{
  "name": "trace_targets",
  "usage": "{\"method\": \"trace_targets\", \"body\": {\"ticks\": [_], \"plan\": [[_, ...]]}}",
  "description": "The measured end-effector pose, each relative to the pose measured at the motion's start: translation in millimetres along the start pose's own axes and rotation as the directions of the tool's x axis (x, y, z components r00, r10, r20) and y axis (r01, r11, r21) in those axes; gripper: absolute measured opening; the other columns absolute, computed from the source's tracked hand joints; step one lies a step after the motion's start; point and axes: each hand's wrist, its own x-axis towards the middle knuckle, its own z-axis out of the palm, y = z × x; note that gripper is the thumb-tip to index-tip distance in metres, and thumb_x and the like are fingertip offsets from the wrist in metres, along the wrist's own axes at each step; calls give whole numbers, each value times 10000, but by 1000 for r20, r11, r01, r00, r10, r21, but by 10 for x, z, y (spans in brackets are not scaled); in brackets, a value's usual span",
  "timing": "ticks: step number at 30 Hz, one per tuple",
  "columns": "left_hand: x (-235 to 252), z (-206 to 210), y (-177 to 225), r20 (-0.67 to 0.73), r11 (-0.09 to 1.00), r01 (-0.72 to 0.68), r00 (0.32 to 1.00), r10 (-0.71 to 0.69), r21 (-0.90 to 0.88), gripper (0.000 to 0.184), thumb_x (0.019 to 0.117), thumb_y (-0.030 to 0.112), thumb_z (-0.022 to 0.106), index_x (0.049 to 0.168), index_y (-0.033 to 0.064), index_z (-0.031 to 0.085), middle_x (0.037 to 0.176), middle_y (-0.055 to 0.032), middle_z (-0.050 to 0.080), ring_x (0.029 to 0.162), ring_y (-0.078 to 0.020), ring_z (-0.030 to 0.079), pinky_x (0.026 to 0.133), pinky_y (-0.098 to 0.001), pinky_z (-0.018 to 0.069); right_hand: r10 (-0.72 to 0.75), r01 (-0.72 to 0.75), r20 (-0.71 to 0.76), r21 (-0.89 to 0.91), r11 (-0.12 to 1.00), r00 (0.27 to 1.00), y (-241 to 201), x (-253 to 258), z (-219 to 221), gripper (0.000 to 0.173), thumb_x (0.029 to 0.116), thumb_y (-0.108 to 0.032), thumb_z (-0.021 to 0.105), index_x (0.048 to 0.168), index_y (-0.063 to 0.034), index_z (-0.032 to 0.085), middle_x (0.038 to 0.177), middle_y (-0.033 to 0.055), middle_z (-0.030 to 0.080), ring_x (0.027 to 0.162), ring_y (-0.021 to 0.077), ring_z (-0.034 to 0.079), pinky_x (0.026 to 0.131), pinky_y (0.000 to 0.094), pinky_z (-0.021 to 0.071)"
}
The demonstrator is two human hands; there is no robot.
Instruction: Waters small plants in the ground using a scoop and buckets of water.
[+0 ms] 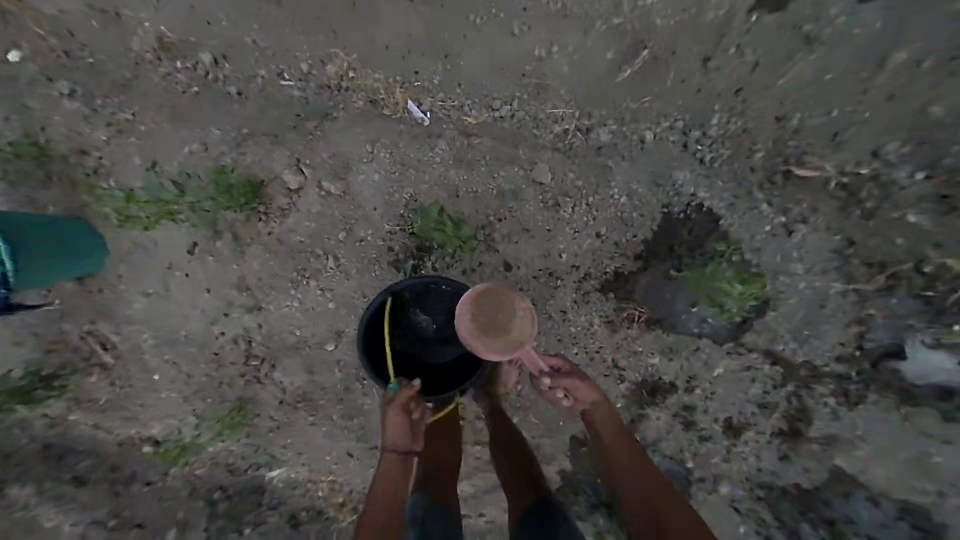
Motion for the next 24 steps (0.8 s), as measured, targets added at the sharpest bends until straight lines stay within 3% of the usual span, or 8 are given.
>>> {"method": "trace_targets", "body": {"ticks": [2,4,8,12,15,20,22,24], "plan": [[188,-177,123,-60,998,-26,998,23,-49,251,982,40,429,768,158,486,454,93,380,365,-35,397,402,-218,435,20,-27,-165,-39,999,986,-121,195,40,183,868,-266,740,999,-147,695,655,-78,585,424,-24,438,376,142,366],[377,-419,244,-102,994,-51,994,41,-93,284,1000,55,410,749,173,473,445,95,377,359,-40,401,405,-230,447,57,-85,-357,-65,994,932,-186,454,61,167,891,-138,613,1048,-82,631,661,-56,580,421,-8,439,379,152,377],[705,-867,459,-178,989,-64,983,40,-136,310,1010,65,411,727,179,466,438,98,361,350,-36,385,392,-221,431,97,-146,-594,-35,989,799,-219,1115,-27,234,1052,-56,441,1274,-37,514,729,-30,550,455,-5,430,389,140,364],[1011,-1186,591,-252,993,-40,968,10,-115,304,1016,49,428,741,174,450,444,98,335,347,-35,352,381,-218,415,92,-163,-663,-46,986,743,-291,1612,-161,286,1064,-80,455,1345,-44,495,702,-30,538,458,9,445,399,150,375],[1145,-1442,654,-244,991,-17,970,-17,-135,363,1013,64,406,676,196,437,433,99,329,346,-35,338,384,-221,401,88,-203,-700,-82,976,708,-412,1862,-192,305,1064,-73,449,1368,-56,474,722,-30,540,465,6,443,403,149,376],[1229,-1811,729,-316,997,54,947,-66,-47,480,1122,264,359,651,190,416,445,78,363,354,-73,391,408,-270,471,85,-224,-726,-97,970,682,-575,2098,-175,261,1074,-79,429,1330,-72,478,737,-20,561,456,7,457,384,144,376],[1281,-1964,699,-385,996,85,921,-66,34,415,1125,279,374,750,132,475,501,46,481,378,-79,469,413,-258,495,77,-234,-742,-109,966,666,-635,2163,-128,256,1075,-86,432,1327,-77,478,727,-26,550,448,5,443,380,146,367],[1373,-2196,562,-439,991,110,896,-66,77,271,1114,235,413,992,30,541,657,-16,646,421,-73,534,419,-239,494,54,-237,-769,-129,963,638,-686,2207,-75,270,1069,-83,451,1338,-68,481,751,-19,557,461,8,436,391,152,363]]}}
